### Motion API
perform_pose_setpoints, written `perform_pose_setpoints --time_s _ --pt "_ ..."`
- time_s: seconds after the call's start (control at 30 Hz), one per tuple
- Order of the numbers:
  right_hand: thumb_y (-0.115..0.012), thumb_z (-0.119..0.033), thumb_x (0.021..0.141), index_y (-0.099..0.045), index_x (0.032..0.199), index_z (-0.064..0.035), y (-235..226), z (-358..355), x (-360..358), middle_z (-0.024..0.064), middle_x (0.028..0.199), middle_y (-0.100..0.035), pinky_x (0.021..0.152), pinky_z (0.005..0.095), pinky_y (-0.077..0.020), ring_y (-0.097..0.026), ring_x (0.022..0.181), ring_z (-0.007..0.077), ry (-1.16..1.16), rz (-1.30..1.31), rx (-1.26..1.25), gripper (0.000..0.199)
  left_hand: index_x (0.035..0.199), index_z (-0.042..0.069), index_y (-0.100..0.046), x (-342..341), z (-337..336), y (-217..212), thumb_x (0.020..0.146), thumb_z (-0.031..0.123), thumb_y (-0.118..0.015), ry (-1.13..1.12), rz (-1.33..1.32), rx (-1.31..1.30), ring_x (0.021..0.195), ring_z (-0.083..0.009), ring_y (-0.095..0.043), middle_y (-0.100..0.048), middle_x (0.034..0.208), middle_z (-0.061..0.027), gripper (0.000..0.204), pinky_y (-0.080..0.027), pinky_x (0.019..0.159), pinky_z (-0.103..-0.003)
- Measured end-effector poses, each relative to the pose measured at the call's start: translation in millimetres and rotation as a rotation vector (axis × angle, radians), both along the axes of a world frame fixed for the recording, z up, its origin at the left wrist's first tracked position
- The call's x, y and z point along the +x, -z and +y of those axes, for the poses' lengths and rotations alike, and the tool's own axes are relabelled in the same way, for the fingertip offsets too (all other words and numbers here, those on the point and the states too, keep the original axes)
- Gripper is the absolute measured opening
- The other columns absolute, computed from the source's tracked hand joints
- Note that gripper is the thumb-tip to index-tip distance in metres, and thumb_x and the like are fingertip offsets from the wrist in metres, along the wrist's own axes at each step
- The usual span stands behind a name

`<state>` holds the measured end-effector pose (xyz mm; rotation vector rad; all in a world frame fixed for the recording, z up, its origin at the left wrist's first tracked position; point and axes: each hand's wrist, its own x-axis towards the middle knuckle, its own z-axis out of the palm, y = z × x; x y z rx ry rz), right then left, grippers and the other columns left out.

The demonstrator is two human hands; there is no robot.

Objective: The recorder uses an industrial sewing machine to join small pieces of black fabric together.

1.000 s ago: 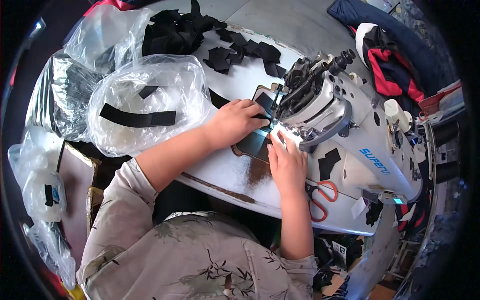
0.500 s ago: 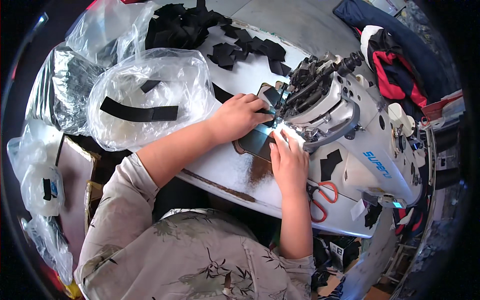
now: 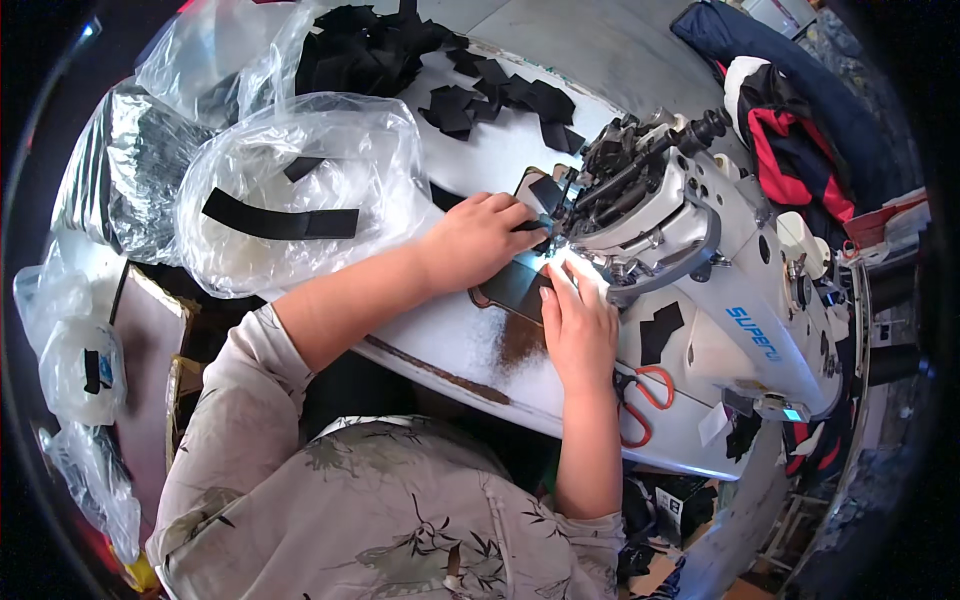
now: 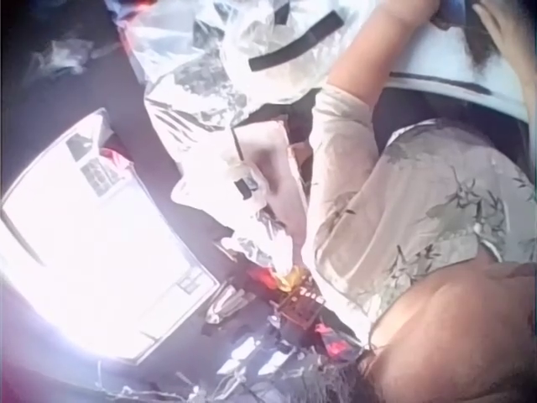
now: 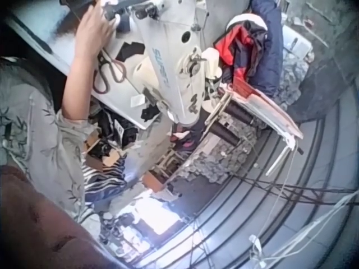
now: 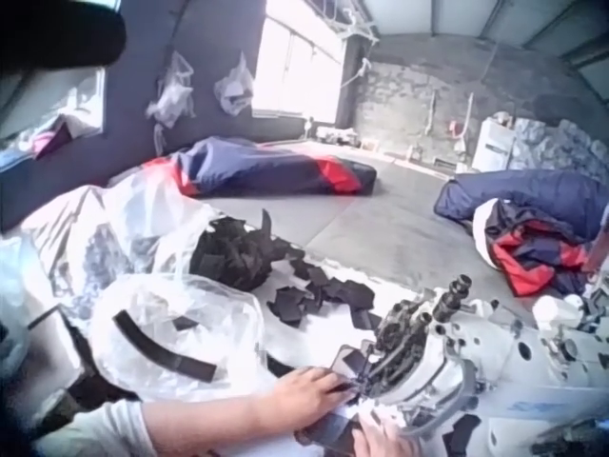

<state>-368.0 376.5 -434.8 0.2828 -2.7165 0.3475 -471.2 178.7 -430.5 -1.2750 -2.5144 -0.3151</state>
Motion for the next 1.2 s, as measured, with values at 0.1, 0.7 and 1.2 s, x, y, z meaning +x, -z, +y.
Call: perform_pose_setpoints --time_s 0.1,0.7,1.2 --pt "-0.064 -0.023 0.094 -0.07 0.117 -0.0146 -2 4 1 0.0043 0.121 -0.066 0.086 0.0411 -0.0492 -0.065 0.103 0.0269 -0.011 0.027 -0.017 0.025 0.121 0.005 -0.067 34 -2 -3 0.087 0.032 -0.064 -0.048 -0.04 -0.046 0.114 -0.0259 -0.057 -0.061 0.128 -0.012 0.043 -0.048 0.096 -0.037" --pt "-0.075 -0.01 0.076 -0.067 0.091 -0.0066 -17 -7 12 0.0056 0.105 -0.067 0.085 0.0374 -0.0527 -0.066 0.095 0.0255 -0.411 0.041 -0.111 0.017 0.109 0.01 -0.075 10 -13 -16 0.078 0.009 -0.07 0.253 -0.329 0.219 0.119 -0.0294 -0.058 -0.064 0.124 -0.0092 0.032 -0.045 0.104 -0.042" --pt "-0.073 -0.006 0.076 -0.068 0.099 -0.0072 -16 -6 9 0.005 0.11 -0.068 0.088 0.0376 -0.0518 -0.066 0.106 0.0244 -0.37 0.05 -0.04 0.023 0.127 0.017 -0.067 -13 -18 0 0.079 0.007 -0.065 0.265 -0.224 0.076 0.144 -0.0286 -0.04 -0.052 0.148 -0.0046 0.049 -0.032 0.119 -0.048"
